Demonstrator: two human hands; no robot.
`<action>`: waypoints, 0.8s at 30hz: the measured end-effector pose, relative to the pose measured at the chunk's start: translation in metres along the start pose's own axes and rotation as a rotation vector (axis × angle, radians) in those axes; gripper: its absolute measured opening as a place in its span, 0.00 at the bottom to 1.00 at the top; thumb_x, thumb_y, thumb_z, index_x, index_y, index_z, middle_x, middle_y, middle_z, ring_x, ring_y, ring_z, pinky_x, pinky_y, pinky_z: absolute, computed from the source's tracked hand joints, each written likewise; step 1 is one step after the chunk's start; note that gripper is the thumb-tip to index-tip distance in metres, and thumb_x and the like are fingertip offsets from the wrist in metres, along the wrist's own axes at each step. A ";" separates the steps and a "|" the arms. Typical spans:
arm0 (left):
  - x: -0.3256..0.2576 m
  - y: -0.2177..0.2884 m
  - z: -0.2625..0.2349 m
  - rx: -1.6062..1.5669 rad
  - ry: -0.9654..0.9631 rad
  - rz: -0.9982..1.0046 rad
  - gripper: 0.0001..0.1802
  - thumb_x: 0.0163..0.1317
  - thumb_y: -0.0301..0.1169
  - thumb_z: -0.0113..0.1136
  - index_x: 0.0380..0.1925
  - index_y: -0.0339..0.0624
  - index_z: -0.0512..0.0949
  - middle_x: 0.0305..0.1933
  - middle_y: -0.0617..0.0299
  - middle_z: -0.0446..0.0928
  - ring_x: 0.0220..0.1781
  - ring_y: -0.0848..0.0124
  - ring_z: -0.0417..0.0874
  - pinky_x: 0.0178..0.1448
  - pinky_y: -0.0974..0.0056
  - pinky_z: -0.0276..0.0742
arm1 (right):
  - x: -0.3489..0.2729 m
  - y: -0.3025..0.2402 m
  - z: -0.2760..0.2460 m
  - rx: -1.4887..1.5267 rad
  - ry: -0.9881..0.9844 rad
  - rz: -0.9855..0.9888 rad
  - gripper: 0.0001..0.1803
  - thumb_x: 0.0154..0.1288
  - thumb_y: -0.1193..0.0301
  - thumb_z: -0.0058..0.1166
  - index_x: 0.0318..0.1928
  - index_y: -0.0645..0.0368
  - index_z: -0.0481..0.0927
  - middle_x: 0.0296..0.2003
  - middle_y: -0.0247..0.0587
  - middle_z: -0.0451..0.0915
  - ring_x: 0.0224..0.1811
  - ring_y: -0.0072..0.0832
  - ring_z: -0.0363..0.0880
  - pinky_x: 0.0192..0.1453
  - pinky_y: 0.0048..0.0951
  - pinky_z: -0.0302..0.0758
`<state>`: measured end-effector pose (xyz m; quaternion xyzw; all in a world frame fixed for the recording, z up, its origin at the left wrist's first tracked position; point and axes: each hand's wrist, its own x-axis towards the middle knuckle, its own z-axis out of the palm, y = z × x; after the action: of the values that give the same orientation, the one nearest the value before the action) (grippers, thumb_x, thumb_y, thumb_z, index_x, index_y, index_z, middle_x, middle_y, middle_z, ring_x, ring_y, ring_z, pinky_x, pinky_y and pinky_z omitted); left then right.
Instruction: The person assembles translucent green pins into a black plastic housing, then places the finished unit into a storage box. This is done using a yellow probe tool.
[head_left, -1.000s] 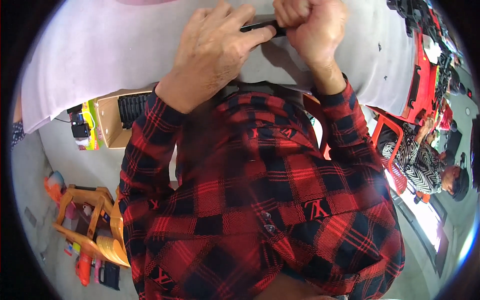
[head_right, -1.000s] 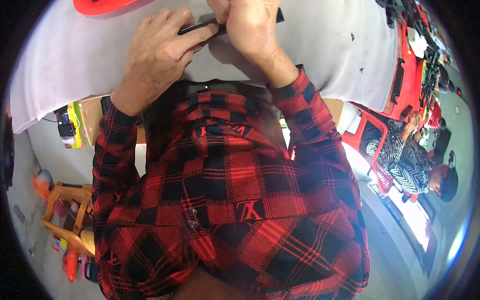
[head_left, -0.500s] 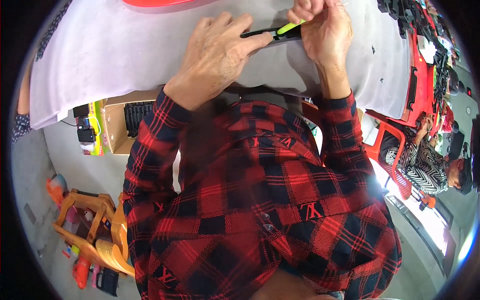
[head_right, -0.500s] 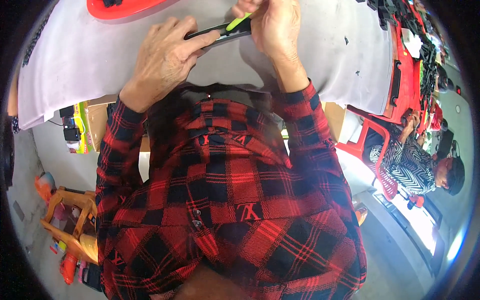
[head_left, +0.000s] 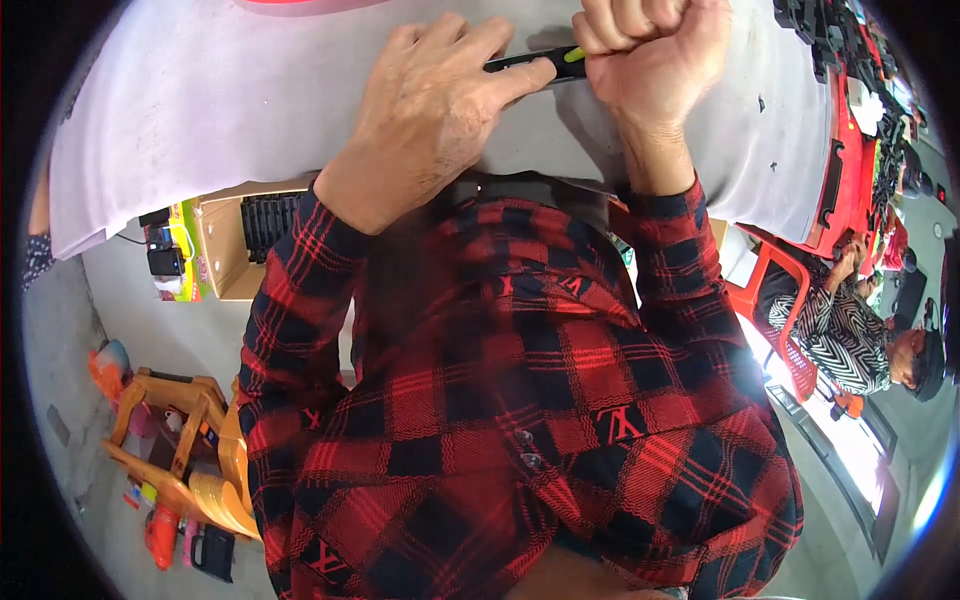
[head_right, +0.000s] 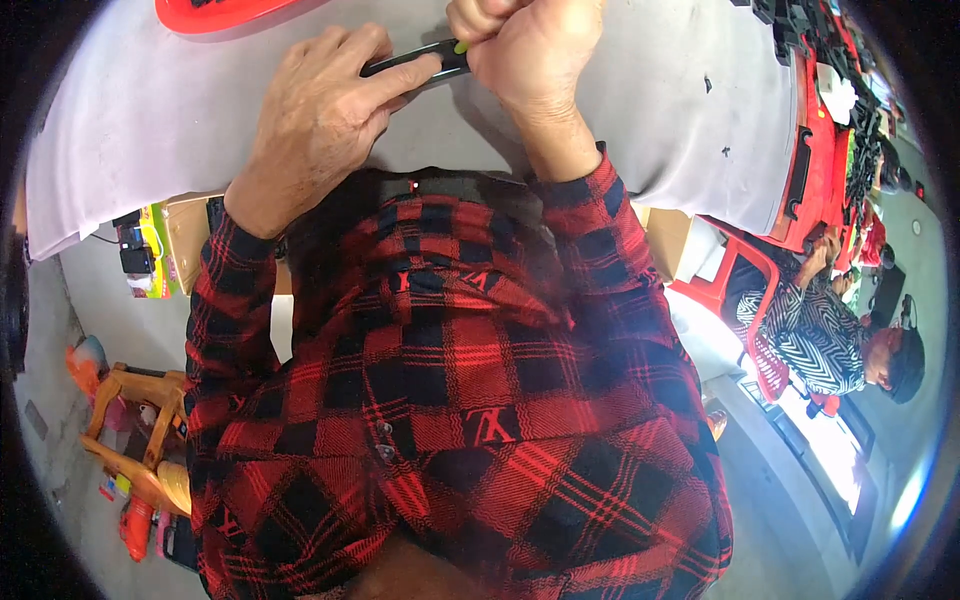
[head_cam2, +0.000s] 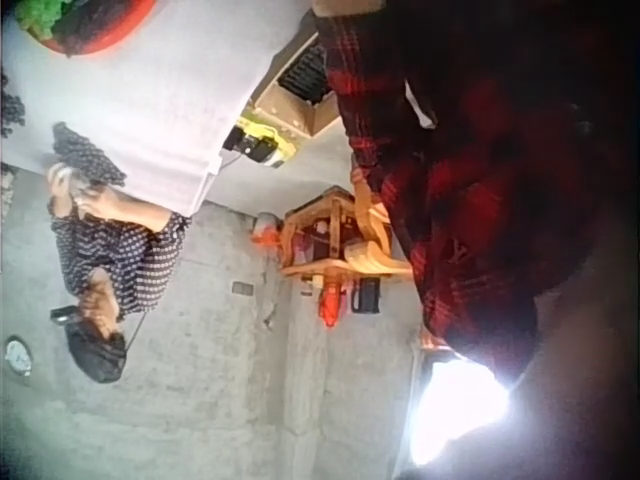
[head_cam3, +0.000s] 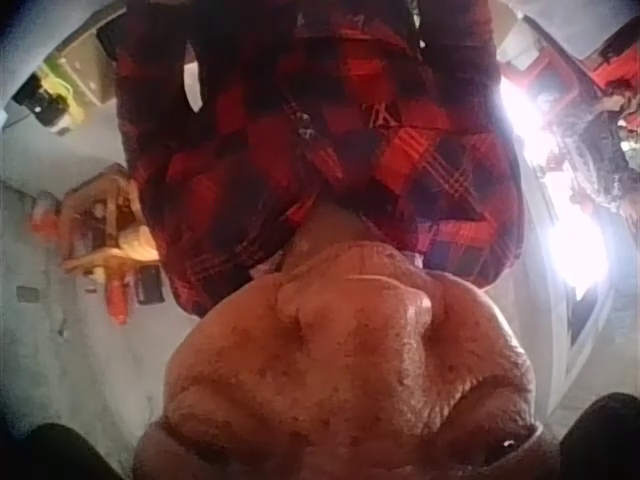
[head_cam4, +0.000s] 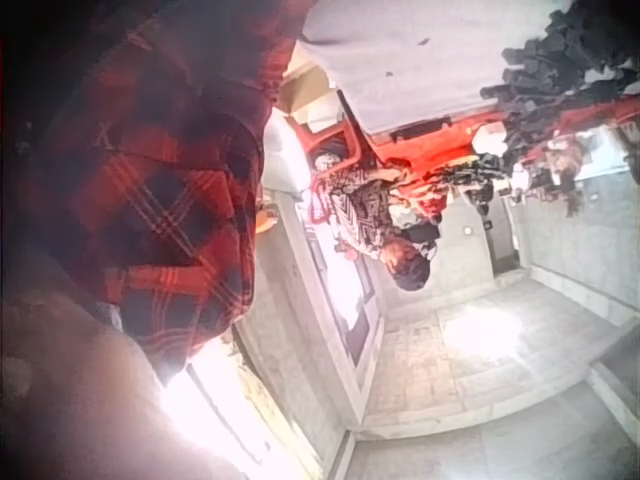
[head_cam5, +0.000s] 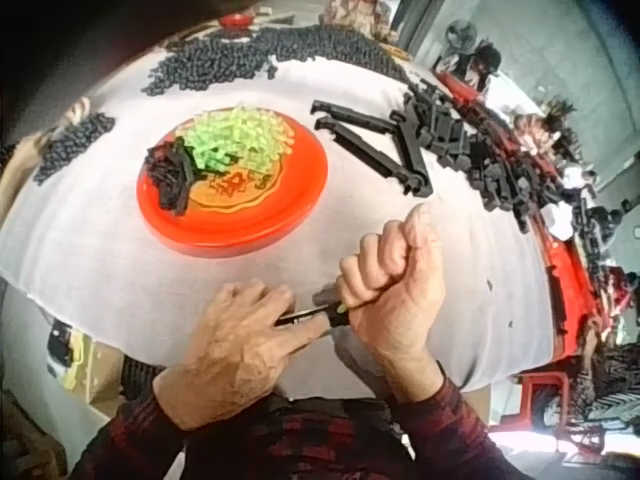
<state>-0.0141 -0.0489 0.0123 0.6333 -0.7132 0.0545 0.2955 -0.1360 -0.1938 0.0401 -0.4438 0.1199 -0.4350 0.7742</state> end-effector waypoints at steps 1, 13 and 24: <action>0.002 0.001 -0.001 -0.012 0.014 0.003 0.19 0.59 0.31 0.67 0.52 0.58 0.86 0.38 0.64 0.72 0.42 0.64 0.75 0.46 0.58 0.70 | -0.002 0.001 0.000 0.004 0.000 0.003 0.29 0.84 0.50 0.37 0.22 0.47 0.59 0.15 0.23 0.50 0.14 0.19 0.41 0.18 0.26 0.44; 0.009 0.006 -0.008 0.015 -0.057 0.005 0.20 0.58 0.31 0.68 0.52 0.57 0.86 0.39 0.65 0.73 0.43 0.64 0.76 0.47 0.58 0.71 | 0.003 0.000 -0.009 -0.054 -0.088 0.008 0.29 0.84 0.51 0.38 0.22 0.47 0.59 0.14 0.24 0.50 0.14 0.18 0.42 0.19 0.26 0.45; 0.014 -0.008 0.026 -0.069 0.293 0.191 0.19 0.59 0.26 0.61 0.52 0.49 0.86 0.36 0.60 0.71 0.42 0.62 0.74 0.48 0.58 0.69 | 0.001 0.003 0.011 -0.065 -0.002 0.098 0.27 0.82 0.53 0.41 0.23 0.50 0.61 0.15 0.26 0.53 0.15 0.19 0.45 0.21 0.26 0.49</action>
<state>-0.0161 -0.0743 -0.0047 0.5374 -0.7208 0.1496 0.4114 -0.1277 -0.1872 0.0447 -0.4628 0.1548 -0.3922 0.7797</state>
